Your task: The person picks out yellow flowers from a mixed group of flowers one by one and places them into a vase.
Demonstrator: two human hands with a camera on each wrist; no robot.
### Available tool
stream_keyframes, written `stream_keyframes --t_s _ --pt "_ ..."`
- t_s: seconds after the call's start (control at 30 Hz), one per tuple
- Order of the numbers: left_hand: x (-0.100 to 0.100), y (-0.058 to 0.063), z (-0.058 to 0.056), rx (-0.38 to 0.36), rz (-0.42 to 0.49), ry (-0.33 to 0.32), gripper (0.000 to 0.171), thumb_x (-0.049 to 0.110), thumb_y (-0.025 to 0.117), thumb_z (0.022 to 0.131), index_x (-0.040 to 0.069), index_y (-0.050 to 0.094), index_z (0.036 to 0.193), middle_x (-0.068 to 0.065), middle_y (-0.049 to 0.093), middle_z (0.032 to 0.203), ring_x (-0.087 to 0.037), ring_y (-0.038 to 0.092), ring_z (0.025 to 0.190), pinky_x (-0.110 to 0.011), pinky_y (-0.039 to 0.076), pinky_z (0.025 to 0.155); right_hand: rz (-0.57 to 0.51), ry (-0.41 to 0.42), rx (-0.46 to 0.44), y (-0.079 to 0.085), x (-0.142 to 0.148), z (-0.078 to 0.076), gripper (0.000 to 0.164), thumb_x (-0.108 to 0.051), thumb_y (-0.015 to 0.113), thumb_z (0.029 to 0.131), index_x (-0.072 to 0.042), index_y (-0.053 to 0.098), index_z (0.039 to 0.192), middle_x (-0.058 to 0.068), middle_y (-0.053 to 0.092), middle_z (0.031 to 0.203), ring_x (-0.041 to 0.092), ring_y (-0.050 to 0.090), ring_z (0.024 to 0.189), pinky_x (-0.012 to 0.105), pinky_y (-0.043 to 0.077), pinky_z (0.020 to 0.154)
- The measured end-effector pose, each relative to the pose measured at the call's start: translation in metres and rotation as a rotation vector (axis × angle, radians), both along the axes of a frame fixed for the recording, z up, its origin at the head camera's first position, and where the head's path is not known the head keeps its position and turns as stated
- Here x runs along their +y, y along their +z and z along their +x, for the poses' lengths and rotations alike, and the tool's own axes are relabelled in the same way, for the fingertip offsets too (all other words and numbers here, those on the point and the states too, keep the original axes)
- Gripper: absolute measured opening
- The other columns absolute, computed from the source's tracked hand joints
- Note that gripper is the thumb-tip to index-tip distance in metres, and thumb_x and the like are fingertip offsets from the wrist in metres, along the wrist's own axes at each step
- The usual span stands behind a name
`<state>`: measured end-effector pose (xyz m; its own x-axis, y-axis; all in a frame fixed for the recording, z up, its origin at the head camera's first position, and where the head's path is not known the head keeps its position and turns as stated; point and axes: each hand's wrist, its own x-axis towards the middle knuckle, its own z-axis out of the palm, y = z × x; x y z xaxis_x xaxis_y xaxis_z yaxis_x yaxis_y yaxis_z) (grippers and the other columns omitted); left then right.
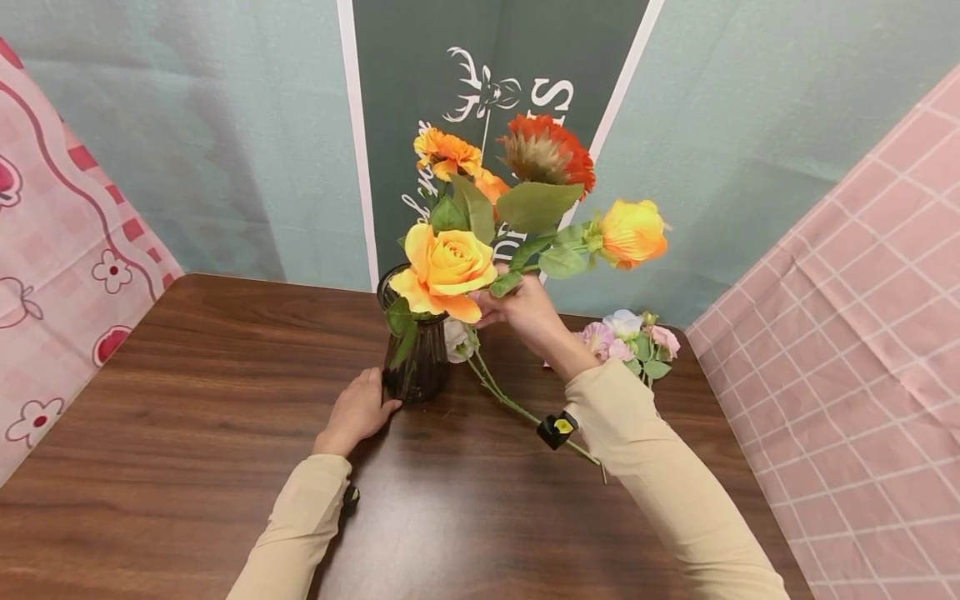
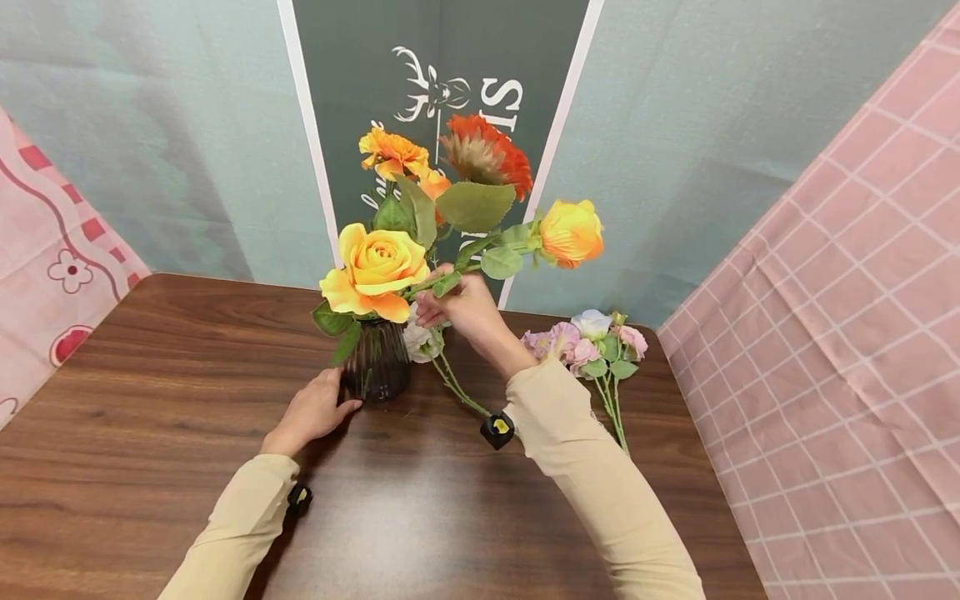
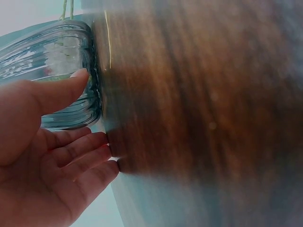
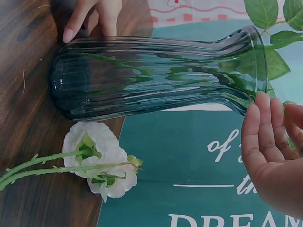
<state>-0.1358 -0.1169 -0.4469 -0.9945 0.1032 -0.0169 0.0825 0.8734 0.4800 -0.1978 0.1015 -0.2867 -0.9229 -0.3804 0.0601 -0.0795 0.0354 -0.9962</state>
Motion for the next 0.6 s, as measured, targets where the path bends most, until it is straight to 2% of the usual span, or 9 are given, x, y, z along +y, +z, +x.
stream_keyframes --t_s 0.13,0.27,0.37,0.6 --pt "-0.0005 0.0009 0.0004 -0.006 0.008 0.002 0.056 0.021 0.066 0.084 -0.015 0.042 0.120 -0.030 0.050 0.114 -0.043 0.049 0.105 -0.051 0.040 0.087 -0.010 0.007 0.007 -0.0026 -0.0020 -0.0005 0.028 0.004 0.056 0.086 0.012 0.053 0.113 0.018 0.062 0.096 0.021 0.065 0.074 0.049 0.051 0.071" --pt "-0.0002 0.0016 0.0006 -0.006 0.008 0.002 0.057 0.021 0.066 0.085 -0.016 0.041 0.121 -0.030 0.049 0.115 -0.043 0.049 0.106 -0.051 0.040 0.087 -0.021 0.021 0.010 -0.0043 -0.0028 -0.0012 0.030 0.003 0.054 0.088 0.011 0.052 0.116 0.023 0.060 0.101 0.022 0.064 0.076 0.051 0.050 0.072" --pt "-0.0002 0.0016 0.0008 -0.009 0.005 0.004 0.057 0.021 0.065 0.085 -0.016 0.041 0.121 -0.030 0.049 0.116 -0.043 0.049 0.106 -0.051 0.040 0.087 -0.027 0.030 0.005 -0.0051 -0.0031 -0.0016 0.031 0.002 0.053 0.087 0.011 0.052 0.117 0.022 0.059 0.101 0.023 0.065 0.076 0.054 0.048 0.074" --pt "-0.0007 0.0011 0.0013 -0.019 0.016 -0.001 0.058 0.022 0.065 0.085 -0.016 0.041 0.121 -0.030 0.048 0.116 -0.043 0.049 0.106 -0.051 0.040 0.087 -0.014 0.047 -0.001 -0.0045 -0.0017 -0.0012 0.031 0.000 0.054 0.088 0.010 0.052 0.118 0.022 0.060 0.102 0.022 0.064 0.074 0.050 0.050 0.074"
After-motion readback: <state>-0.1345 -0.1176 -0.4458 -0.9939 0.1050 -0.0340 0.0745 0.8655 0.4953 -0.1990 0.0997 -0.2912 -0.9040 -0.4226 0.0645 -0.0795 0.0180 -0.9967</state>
